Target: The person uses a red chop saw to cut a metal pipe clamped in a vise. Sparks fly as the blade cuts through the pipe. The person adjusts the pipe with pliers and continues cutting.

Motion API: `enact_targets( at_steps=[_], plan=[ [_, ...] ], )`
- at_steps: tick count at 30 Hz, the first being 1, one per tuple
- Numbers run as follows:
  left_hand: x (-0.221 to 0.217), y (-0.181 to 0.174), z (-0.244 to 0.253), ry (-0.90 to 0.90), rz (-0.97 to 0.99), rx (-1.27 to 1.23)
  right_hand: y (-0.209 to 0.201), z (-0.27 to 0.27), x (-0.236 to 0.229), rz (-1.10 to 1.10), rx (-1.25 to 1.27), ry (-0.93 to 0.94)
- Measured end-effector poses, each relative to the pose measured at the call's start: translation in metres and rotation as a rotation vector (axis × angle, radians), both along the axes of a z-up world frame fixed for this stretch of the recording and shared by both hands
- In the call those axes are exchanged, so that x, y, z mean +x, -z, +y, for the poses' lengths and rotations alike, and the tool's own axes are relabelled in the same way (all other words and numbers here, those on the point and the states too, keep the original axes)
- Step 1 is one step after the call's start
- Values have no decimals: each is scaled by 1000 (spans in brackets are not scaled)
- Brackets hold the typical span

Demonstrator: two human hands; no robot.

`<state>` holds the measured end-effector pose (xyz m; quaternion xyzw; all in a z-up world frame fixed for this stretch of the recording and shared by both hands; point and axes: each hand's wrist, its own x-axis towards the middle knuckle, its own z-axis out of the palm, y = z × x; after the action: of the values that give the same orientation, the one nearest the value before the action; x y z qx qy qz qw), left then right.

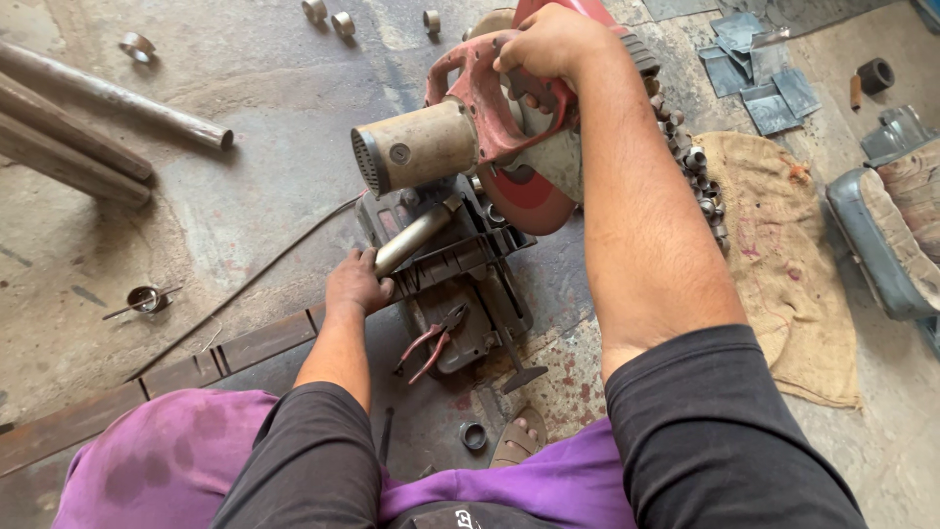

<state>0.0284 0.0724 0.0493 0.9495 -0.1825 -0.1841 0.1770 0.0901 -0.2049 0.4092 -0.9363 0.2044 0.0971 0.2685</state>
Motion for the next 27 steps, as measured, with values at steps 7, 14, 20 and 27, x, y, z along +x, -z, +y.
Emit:
enact_targets(
  at_steps=[7,14,20,27],
  plan=[
    [7,-9,-70,149,-36,-96,-5,6,-2,-33,-59,47],
    [6,-20,-61,164,-9,-112,0,1,2,-39,-122,19],
    [1,-27,-39,210,-52,-147,17,-12,10,-80,-175,-19],
    [-16,7,-53,278,-123,-190,23,-18,9,-112,-113,-17]
  ],
)
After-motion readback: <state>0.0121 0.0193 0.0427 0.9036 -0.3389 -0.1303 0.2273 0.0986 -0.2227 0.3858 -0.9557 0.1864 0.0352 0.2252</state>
